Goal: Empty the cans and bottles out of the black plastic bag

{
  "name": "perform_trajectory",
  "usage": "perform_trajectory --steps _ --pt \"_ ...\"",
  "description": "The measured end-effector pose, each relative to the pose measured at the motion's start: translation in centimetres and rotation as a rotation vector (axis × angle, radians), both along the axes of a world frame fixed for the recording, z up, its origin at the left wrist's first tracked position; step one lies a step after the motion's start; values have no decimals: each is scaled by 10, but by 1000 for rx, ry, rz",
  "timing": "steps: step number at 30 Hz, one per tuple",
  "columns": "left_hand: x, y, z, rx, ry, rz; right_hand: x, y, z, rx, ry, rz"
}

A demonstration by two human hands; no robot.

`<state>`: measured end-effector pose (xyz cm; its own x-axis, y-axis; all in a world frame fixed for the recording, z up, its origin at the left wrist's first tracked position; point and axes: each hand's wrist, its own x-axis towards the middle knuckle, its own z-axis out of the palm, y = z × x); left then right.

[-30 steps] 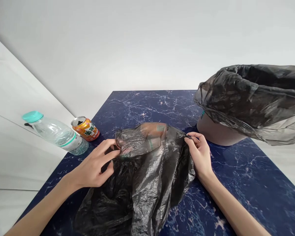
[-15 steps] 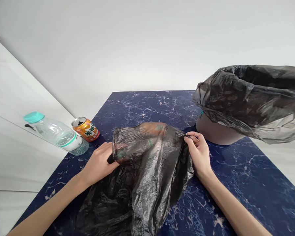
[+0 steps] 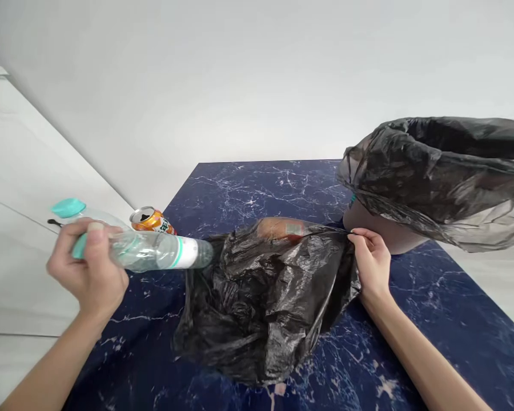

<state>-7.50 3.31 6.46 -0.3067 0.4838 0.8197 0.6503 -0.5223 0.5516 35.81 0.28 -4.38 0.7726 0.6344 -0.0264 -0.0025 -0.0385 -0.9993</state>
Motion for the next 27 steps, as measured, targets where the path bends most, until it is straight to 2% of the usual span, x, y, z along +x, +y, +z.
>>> perform_trajectory --steps 5,9,12,17,21,27 --pt "-1 0 21 351 128 -9 -1 2 -4 14 -12 35" --pt "2 -1 27 410 217 -22 -1 2 -6 12 -23 51" --pt "6 -3 27 343 233 -24 0 2 -7 7 -43 64" --pt "11 -5 24 99 226 40 -2 1 -5 14 -67 73" --pt "9 -2 19 70 310 75 -4 1 -5 17 -79 93" --pt "18 -4 11 -78 261 -61 -7 -1 -3 12 -81 115"
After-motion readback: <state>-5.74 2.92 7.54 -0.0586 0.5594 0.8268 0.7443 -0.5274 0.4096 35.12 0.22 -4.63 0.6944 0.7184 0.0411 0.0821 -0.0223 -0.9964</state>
